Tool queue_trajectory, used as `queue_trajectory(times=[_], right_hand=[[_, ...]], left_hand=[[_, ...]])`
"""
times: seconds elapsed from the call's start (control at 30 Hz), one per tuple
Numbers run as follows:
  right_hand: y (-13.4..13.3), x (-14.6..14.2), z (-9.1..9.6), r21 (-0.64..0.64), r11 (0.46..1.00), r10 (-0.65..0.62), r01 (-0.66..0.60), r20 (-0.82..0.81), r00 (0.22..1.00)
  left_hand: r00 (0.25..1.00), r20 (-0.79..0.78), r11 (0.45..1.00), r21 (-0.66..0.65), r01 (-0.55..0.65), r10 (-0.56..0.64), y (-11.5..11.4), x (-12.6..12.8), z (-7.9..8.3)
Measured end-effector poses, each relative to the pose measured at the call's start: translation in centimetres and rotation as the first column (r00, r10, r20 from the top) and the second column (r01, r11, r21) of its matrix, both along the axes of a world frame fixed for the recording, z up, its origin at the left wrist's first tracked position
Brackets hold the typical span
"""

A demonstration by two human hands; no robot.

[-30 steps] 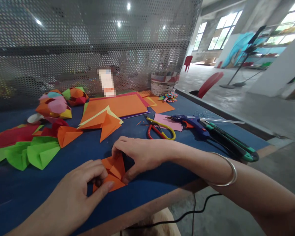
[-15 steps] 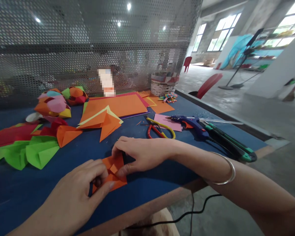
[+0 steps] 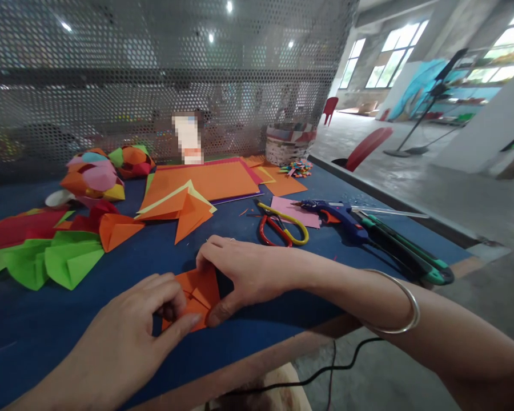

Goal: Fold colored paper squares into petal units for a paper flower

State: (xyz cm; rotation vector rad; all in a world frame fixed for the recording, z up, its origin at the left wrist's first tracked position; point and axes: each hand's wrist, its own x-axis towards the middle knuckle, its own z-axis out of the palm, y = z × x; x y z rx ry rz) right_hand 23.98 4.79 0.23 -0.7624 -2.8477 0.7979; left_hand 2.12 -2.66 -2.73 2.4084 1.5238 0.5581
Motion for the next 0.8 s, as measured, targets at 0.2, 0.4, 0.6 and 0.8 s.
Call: queue_trajectory(times=[0.2,0.4,0.6,0.8], right_hand=[[-0.3,0.0,0.4,-0.022,0.999,-0.026,0.027,0.041,0.999],[-0.4,-0.1,0.7,-0.038,0.999,-0.031,0.033,0.048,0.998],[-0.4,-0.2,0.9,-0.059,0.997,-0.04,0.043,0.057,0.998],[-0.5,-0.2,1.0,-0.06,0.997,-0.054,0.058,0.065,0.996]], left_hand=[[0.998,0.046,0.999,-0.012,-0.045,0.046,0.1,-0.4,-0.1],[0.982,-0.06,0.962,0.199,0.189,-0.181,-0.6,-1.3,-0.5],[0.83,-0.329,0.751,0.363,0.551,-0.45,-0.9,-2.4,-0.7],[0.796,-0.45,0.606,0.519,0.602,-0.406,-0.6,-1.1,1.3]])
